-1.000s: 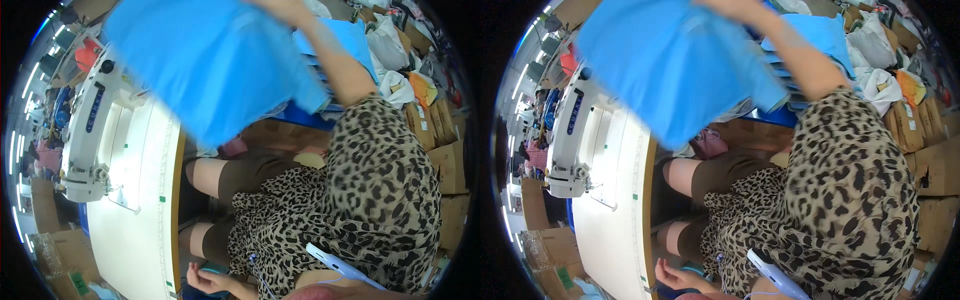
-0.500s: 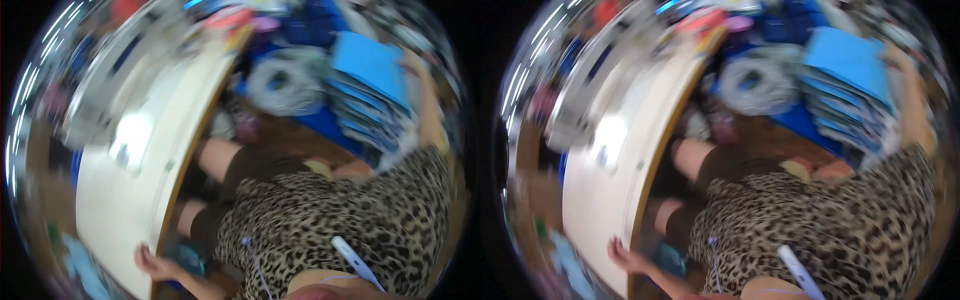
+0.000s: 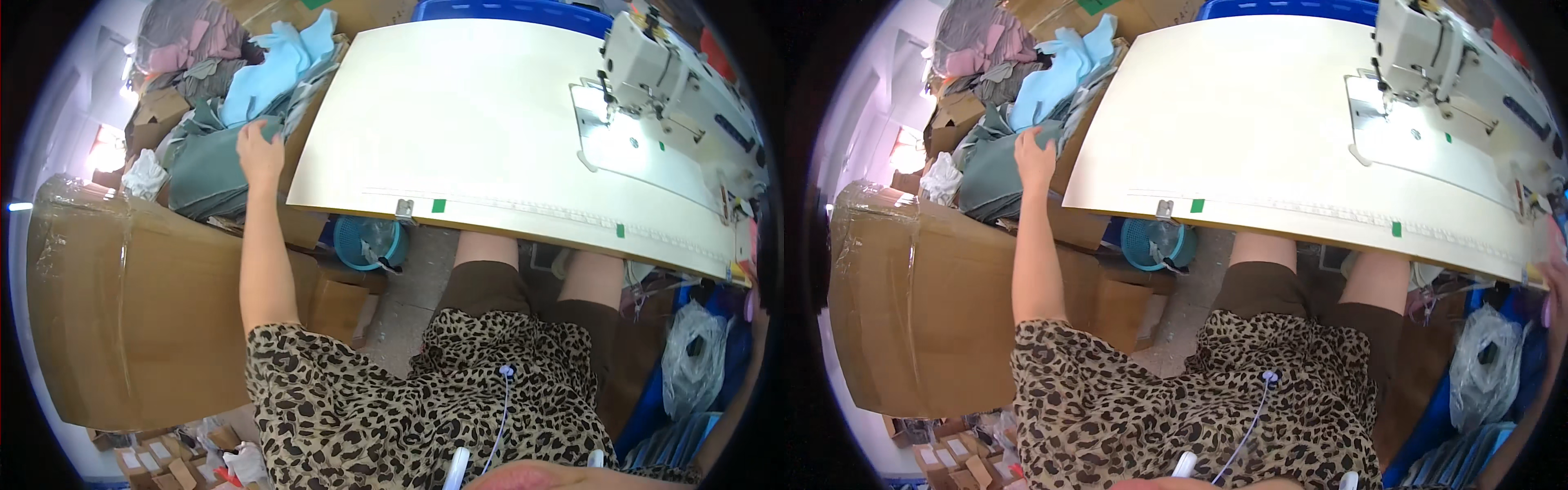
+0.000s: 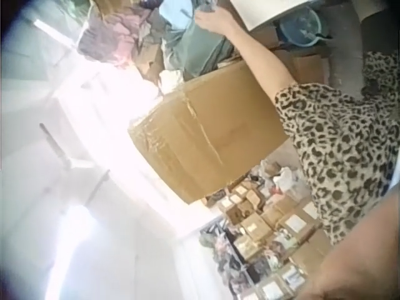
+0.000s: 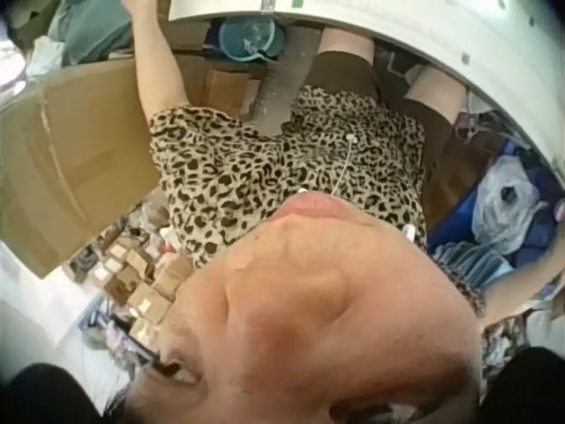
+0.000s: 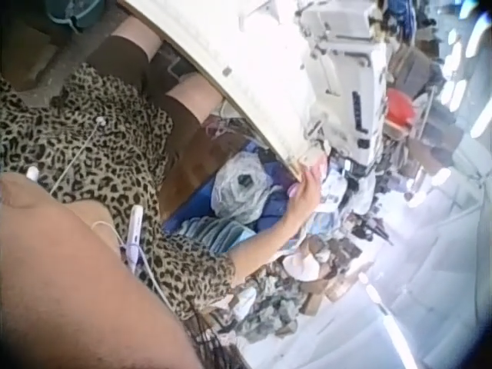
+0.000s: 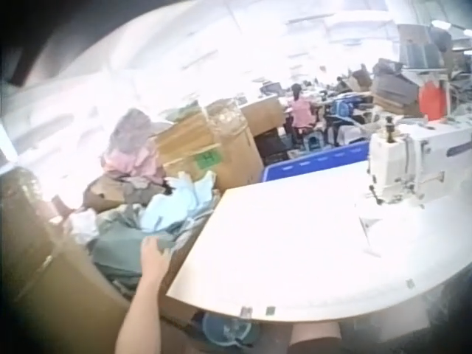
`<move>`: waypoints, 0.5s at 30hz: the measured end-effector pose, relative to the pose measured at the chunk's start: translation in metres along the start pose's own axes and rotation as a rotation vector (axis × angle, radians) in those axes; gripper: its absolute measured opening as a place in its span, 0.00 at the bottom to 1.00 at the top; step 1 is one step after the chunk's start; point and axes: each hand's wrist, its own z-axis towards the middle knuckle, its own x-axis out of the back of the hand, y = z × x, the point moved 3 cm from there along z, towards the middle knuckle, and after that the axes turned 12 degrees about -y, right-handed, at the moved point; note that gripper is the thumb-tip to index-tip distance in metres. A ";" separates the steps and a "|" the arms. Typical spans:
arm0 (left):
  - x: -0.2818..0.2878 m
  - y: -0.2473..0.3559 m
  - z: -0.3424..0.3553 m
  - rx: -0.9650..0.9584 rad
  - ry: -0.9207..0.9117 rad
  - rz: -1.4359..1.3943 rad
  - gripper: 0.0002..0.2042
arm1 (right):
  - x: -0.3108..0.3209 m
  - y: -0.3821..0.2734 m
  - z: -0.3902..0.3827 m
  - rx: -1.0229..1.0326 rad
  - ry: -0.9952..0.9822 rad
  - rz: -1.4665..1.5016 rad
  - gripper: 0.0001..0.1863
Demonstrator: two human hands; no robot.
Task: Sewing fabric components using an industrial sewing machine and sorting finished bags.
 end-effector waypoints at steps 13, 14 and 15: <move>-0.019 -0.106 0.012 0.356 -0.407 0.228 0.21 | -0.141 -0.041 0.148 0.165 0.031 0.378 0.17; -0.019 -0.107 0.019 0.371 -0.234 0.080 0.20 | -0.148 -0.041 0.149 0.154 0.032 0.377 0.17; 0.000 -0.125 0.028 0.398 -0.047 -0.049 0.19 | -0.156 -0.045 0.154 0.206 0.079 0.312 0.15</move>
